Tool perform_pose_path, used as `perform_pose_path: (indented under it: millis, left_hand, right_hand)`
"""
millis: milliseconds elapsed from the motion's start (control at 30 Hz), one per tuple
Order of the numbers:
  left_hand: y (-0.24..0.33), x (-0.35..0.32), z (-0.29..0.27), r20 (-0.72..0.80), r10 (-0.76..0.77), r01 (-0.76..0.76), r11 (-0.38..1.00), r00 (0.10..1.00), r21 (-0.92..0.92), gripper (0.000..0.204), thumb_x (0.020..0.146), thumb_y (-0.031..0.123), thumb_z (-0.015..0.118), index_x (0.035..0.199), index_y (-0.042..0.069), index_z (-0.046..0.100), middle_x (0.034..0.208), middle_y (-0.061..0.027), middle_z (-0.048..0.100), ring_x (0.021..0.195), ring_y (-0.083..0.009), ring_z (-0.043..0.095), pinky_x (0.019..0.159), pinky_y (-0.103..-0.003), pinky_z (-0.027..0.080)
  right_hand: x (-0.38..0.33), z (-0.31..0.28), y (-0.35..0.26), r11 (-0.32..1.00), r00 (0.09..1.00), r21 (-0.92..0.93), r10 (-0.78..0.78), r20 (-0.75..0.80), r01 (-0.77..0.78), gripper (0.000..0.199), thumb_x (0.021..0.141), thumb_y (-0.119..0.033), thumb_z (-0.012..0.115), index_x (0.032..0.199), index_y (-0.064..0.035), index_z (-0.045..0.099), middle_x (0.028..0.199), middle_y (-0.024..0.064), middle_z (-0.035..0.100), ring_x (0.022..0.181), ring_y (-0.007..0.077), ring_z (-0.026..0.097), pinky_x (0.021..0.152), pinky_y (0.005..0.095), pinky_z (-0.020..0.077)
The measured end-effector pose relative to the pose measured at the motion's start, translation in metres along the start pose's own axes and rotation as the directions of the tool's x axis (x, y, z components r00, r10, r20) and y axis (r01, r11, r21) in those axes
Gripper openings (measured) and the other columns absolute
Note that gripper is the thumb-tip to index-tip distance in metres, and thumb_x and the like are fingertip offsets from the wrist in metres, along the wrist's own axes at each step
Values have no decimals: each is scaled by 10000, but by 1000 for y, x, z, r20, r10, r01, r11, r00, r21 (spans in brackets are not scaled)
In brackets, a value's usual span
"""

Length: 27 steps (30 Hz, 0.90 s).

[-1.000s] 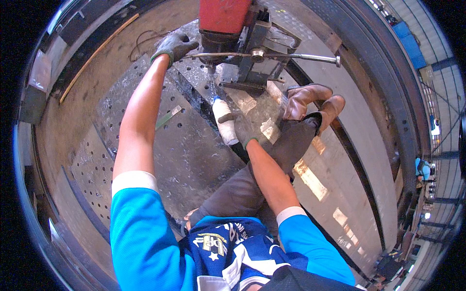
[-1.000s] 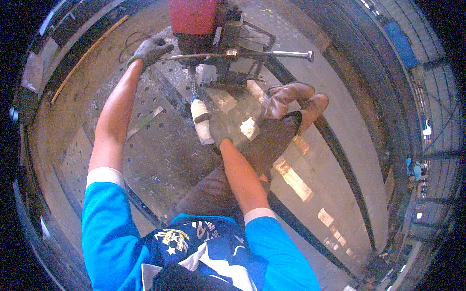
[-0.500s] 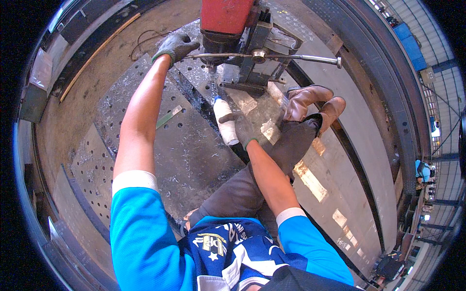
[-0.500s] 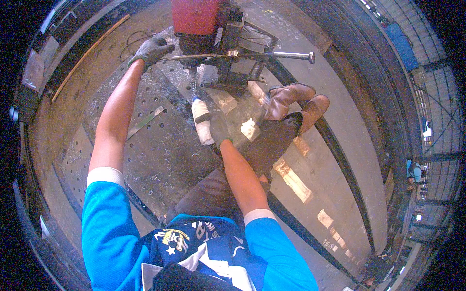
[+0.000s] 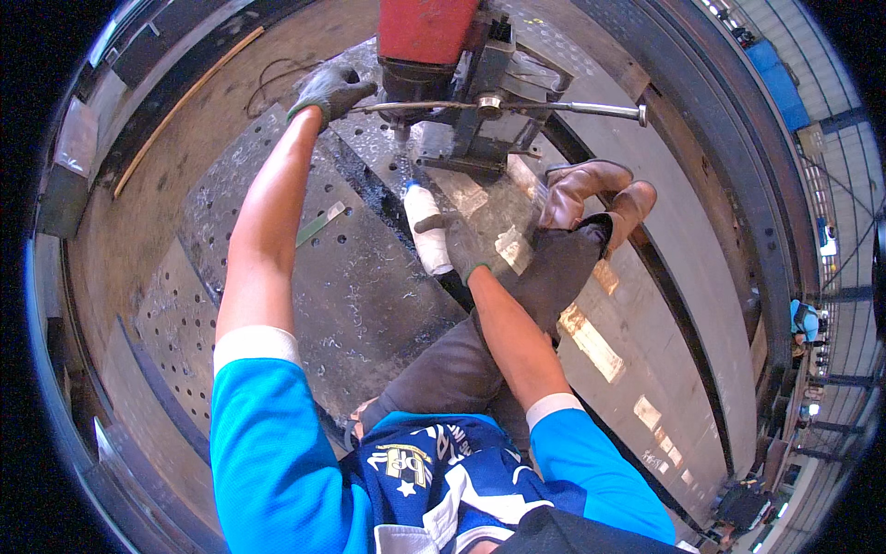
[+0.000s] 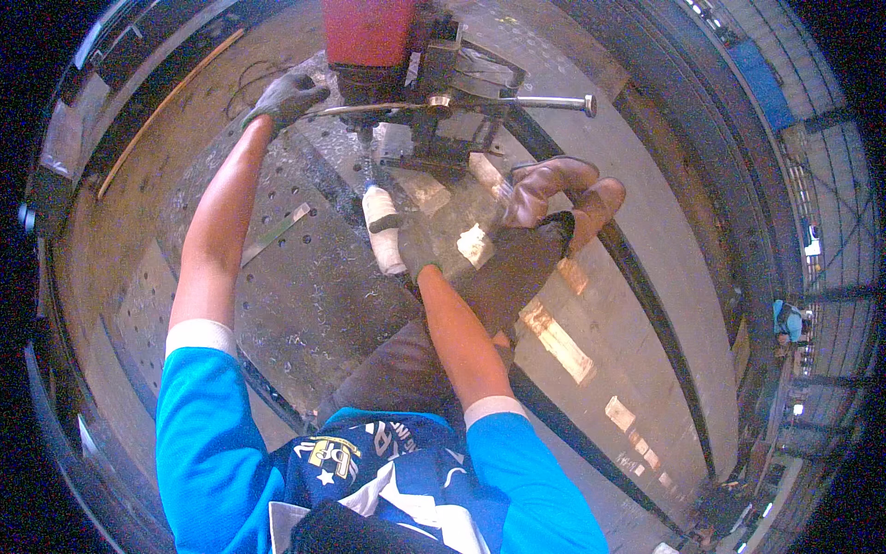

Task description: The person operates a red industrial machine on a perforated metal plate, using a long metal rod to manipulate a component while seated on the floor. The person repeatedly adjusts the machine and the rod throughout the clip.

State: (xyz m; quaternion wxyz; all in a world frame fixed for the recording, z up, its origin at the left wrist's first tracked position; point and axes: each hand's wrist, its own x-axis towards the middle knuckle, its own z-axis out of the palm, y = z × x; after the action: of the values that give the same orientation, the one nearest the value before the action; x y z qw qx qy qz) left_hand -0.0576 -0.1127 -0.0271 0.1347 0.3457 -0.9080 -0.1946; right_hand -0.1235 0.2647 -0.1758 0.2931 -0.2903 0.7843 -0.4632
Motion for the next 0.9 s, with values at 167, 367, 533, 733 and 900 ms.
perform_pose_path:
  millis: [167, 367, 533, 733, 900]
  left_hand:
    - [0, -1, -1, -13, 9, -9, 1000, 1000, -6, 587, 850, 592, 728, 1096, 64, 806, 1052, -209, 788, 1002, -382, 748, 890, -471, 565]
    - [-7, 3, 6, 5, -27, 27, 999, 1000, -20, 593, 862, 607, 737, 1113, 75, 807, 1082, -206, 789, 1021, -374, 747, 905, -463, 564]
    - [-9, 5, 8, 4, -11, 11, 1000, 1000, -2, 596, 871, 610, 734, 1134, 80, 802, 1113, -204, 786, 1046, -375, 741, 917, -459, 562]
    - [-2, 2, 0, 95, -51, 50, 999, 994, 10, 598, 876, 614, 720, 1135, 82, 802, 1121, -202, 786, 1071, -374, 740, 940, -457, 559]
    - [1, 0, -2, 97, -67, 65, 998, 993, 22, 607, 873, 625, 714, 1137, 86, 805, 1126, -202, 785, 1085, -374, 737, 950, -460, 555]
  right_hand:
    - [11, 2, 18, 949, 969, 291, 50, 241, -121, 508, 1128, -322, 346, 1219, -59, 771, 1128, 151, 773, 992, 243, 710, 918, 408, 566]
    - [28, 28, 73, 993, 994, -44, 104, -20, -105, 509, 1118, -323, 367, 1317, 15, 691, 1330, 258, 707, 1228, 359, 666, 1058, 494, 507]
    - [42, 39, 108, 994, 994, -5, 107, -1, -107, 407, 1124, -218, 378, 1196, -28, 731, 1124, 132, 770, 940, 222, 709, 867, 413, 583]
    - [56, 47, 135, 996, 997, 70, 44, 66, -49, 504, 1120, -263, 336, 1134, -44, 789, 1152, 158, 768, 1028, 258, 700, 946, 409, 552]
    - [55, 33, 131, 984, 979, -158, -55, 196, 86, 442, 1097, -269, 381, 1347, -2, 630, 1393, 306, 638, 1323, 454, 595, 1113, 526, 459]
